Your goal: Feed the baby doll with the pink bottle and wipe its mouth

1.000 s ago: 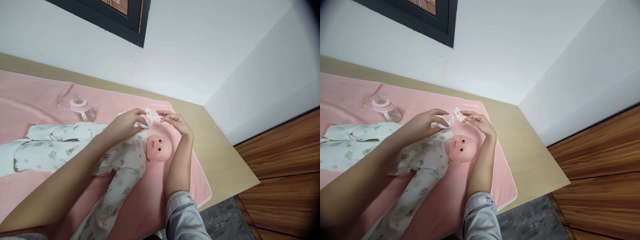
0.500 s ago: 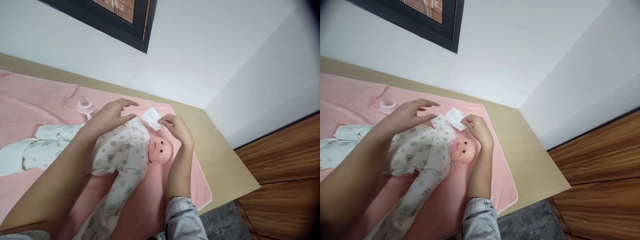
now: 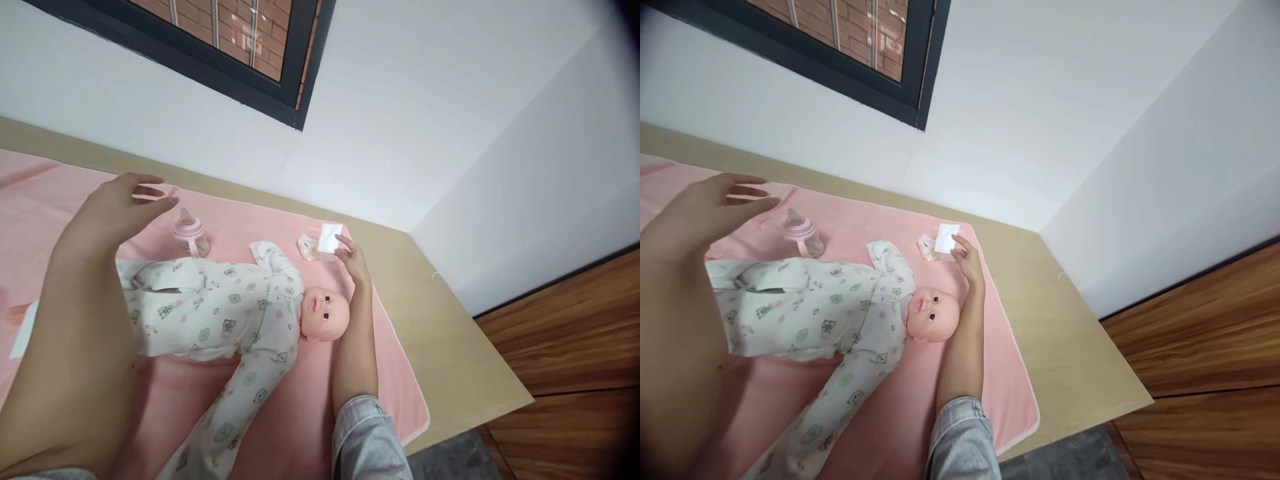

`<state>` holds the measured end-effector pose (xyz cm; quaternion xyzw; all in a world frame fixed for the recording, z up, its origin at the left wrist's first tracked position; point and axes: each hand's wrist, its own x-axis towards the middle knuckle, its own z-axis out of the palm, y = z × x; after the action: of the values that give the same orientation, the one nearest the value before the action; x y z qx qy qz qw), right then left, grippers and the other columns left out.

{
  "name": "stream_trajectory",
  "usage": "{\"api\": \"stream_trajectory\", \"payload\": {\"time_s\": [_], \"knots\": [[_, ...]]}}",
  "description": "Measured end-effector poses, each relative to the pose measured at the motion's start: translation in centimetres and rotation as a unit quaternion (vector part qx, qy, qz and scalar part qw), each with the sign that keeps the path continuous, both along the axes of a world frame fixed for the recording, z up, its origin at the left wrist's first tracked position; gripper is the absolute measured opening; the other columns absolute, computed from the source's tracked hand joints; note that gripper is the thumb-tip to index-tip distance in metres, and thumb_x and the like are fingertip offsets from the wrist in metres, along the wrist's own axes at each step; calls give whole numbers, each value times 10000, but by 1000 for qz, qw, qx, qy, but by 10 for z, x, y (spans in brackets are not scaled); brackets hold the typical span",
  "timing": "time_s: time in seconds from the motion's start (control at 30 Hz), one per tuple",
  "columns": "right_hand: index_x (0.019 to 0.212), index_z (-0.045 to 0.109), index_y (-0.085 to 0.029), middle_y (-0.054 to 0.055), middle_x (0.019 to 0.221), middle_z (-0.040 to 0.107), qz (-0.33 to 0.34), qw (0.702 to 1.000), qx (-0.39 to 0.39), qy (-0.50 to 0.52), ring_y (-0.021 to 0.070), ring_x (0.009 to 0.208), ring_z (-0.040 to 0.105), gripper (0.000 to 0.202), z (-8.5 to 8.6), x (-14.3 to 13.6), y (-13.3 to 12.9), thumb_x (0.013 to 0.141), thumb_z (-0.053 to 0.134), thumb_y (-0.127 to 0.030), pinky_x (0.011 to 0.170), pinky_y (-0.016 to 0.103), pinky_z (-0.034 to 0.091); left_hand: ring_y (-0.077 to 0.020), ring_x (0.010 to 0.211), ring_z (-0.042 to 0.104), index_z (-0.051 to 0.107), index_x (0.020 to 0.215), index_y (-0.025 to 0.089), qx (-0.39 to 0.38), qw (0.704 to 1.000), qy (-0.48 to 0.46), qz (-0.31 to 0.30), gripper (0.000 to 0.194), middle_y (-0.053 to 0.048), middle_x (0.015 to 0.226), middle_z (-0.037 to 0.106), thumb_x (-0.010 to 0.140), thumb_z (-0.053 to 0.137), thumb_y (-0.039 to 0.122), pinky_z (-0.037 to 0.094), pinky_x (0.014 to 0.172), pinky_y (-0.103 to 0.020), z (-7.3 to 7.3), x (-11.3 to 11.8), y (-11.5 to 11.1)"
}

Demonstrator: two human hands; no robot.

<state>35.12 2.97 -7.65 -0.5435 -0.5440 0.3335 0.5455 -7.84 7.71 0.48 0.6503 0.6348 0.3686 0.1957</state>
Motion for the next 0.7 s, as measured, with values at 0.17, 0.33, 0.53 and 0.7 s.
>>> {"api": "stream_trajectory", "payload": {"time_s": [0.17, 0.33, 0.53, 0.7], "knots": [[1351, 539, -232, 52, 1341, 614, 24, 996, -64, 64, 201, 1166, 602, 711, -24, 6, 7, 660, 708, -236, 1096, 392, 421, -261, 1148, 563, 457, 1387, 231, -15, 1000, -8, -13, 548, -51, 1294, 584, 891, 572, 436, 456, 1010, -462, -15, -11, 19], [1346, 554, -250, 7, 1374, 592, -13, 997, -57, 43, 239, 1287, 534, 637, -25, -4, -3, 723, 647, -342, 1114, 416, 414, -292, 1099, 612, 557, 1315, 293, -21, 999, -8, 37, 609, -23, 1233, 639, 714, 601, 208, 486, 974, -497, -35, -21, 44], [1166, 662, -401, -54, 1126, 720, -19, 992, -122, 4, 289, 1367, 457, 518, -82, -94, -3, 651, 715, -382, 1104, 469, 432, -320, 1102, 609, 472, 1414, 290, -65, 996, 42, 33, 778, -49, 1287, 612, 655, 594, 165, 488, 971, -515, -46, -24, 56], [1037, 715, -340, -8, 1028, 750, -60, 993, -90, 41, 253, 1305, 519, 357, -67, -57, -1, 680, 706, -347, 1074, 423, 456, -319, 1115, 603, 487, 1399, 280, -70, 996, 52, 20, 735, -50, 1294, 606, 677, 592, 191, 481, 984, -510, -43, -19, 51]]}}
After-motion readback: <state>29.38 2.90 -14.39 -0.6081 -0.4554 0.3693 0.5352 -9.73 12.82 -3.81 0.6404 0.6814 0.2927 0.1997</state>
